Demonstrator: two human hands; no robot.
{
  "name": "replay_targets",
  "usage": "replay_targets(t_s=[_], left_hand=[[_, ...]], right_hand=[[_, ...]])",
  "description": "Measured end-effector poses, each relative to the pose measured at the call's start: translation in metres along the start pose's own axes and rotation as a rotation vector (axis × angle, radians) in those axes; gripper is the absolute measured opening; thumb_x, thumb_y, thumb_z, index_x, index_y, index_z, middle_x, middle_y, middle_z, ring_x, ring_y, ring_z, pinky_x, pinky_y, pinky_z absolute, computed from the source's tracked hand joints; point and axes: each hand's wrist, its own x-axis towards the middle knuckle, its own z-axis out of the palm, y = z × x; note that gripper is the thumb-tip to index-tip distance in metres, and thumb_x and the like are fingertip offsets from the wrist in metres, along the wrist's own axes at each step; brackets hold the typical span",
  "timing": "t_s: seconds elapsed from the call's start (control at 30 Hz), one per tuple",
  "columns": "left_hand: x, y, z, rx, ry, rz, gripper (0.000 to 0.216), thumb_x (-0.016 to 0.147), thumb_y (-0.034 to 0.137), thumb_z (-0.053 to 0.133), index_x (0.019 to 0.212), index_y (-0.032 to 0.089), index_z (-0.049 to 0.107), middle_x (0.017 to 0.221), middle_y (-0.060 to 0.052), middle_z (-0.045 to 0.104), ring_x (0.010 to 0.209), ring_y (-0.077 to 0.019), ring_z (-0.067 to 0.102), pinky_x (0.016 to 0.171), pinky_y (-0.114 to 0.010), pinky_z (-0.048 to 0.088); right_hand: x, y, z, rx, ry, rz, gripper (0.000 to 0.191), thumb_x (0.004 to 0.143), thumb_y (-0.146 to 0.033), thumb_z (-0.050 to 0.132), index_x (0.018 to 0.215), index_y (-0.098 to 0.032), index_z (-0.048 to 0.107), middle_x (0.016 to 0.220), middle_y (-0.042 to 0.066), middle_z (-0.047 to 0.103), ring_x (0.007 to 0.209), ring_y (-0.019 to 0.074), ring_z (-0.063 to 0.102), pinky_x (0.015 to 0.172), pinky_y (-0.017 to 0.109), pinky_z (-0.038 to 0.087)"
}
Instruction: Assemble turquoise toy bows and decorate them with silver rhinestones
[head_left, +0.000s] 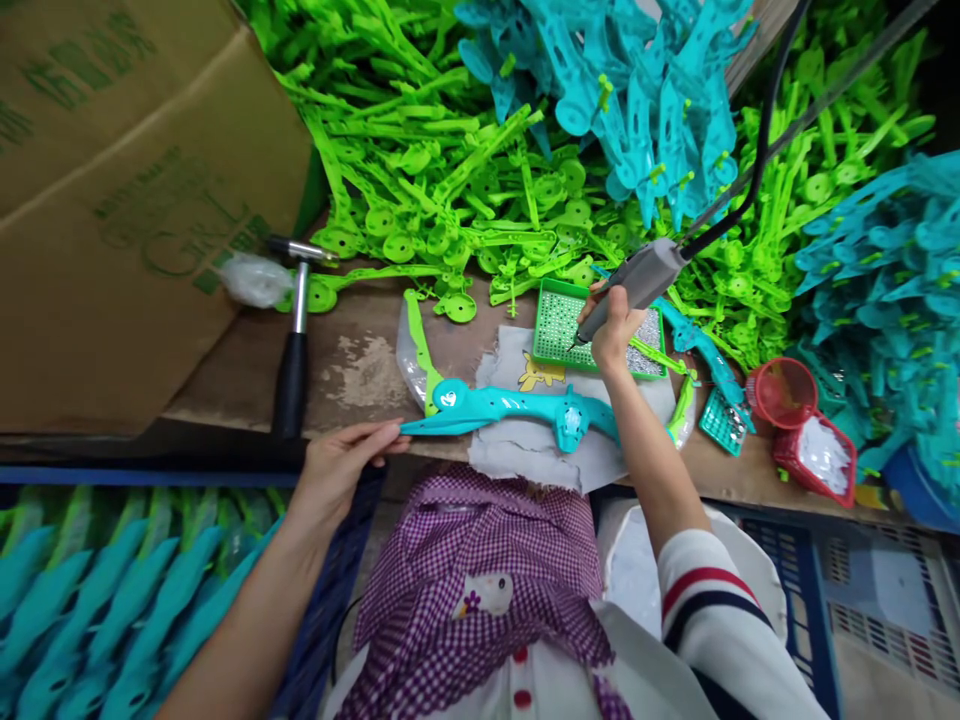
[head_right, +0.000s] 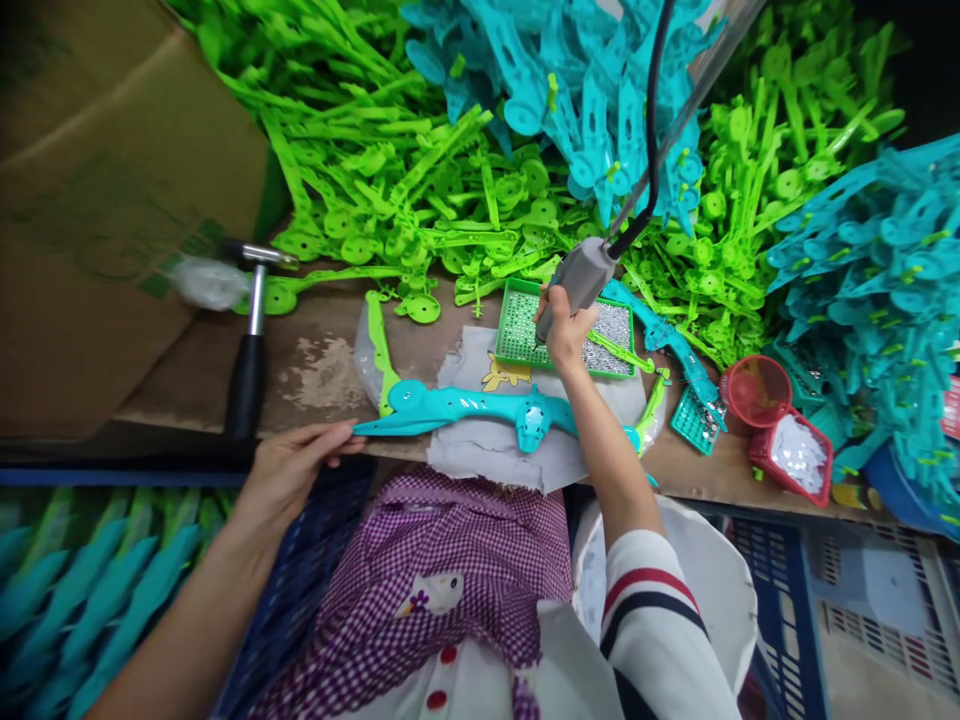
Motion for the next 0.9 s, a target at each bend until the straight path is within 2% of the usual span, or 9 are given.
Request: replay_targets(t_s=[0.13,0.23,0.4,0.5,0.73,0.9], left_hand=[[0.0,0.001,0.0,0.007,0.0,0.009,0.047,0.07,0.045,0.085,0.106,0.016,0.077,0.085,-0.01,0.079,0.083,-0.0259,0.075,0.058,-0.025,0.044],[-0.001,0.002,0.001,0.007,-0.003,0.013,0.048,0.069,0.046,0.085,0.105,0.015,0.077,0.086,-0.011,0.079,0.083,-0.0259,0.075,0.057,-0.025,0.044],[-0.002,0.004,0.002,-0.029,0.009,-0.004,0.045,0.068,0.043,0.087,0.103,0.015,0.078,0.084,-0.009,0.079,0.081,-0.0235,0.075,0.058,-0.024,0.042],[-0.003,0.005,0.003,-0.044,-0.005,-0.008,0.043,0.068,0.042,0.087,0.101,0.016,0.078,0.081,-0.008,0.079,0.08,-0.0226,0.075,0.059,-0.024,0.041],[-0.002,0.004,0.001,-0.048,-0.017,-0.016,0.042,0.069,0.043,0.087,0.101,0.016,0.078,0.081,-0.007,0.079,0.079,-0.0213,0.074,0.06,-0.024,0.041],[-0.003,0.005,0.001,-0.023,-0.01,-0.009,0.043,0.07,0.042,0.085,0.101,0.015,0.077,0.083,-0.008,0.078,0.08,-0.0228,0.073,0.061,-0.025,0.043]], right_hand=[[0.001,-0.017,-0.002,0.039,0.053,-0.02,0.059,0.074,-0.08,0.052,0.079,-0.022,0.061,0.051,-0.006,0.049,0.041,0.0114,0.052,0.043,0.026,0.041],[-0.013,-0.037,-0.001,0.152,0.056,-0.055,0.06,0.073,-0.083,0.05,0.079,-0.024,0.059,0.048,-0.007,0.046,0.037,0.0112,0.048,0.039,0.026,0.038],[-0.062,-0.048,0.012,0.265,-0.217,0.042,0.062,0.069,-0.085,0.053,0.082,-0.025,0.06,0.05,-0.005,0.047,0.039,0.0128,0.049,0.039,0.027,0.041],[-0.081,-0.04,0.018,0.279,-0.288,0.112,0.063,0.066,-0.085,0.056,0.081,-0.025,0.06,0.051,-0.005,0.046,0.043,0.0147,0.053,0.041,0.027,0.043],[-0.086,-0.033,0.016,0.17,-0.283,0.152,0.067,0.061,-0.09,0.053,0.082,-0.026,0.06,0.053,-0.004,0.046,0.045,0.0157,0.053,0.043,0.031,0.046],[-0.077,-0.057,-0.017,0.173,-0.093,0.049,0.066,0.062,-0.089,0.054,0.079,-0.026,0.061,0.05,-0.004,0.046,0.041,0.0138,0.048,0.039,0.028,0.041]])
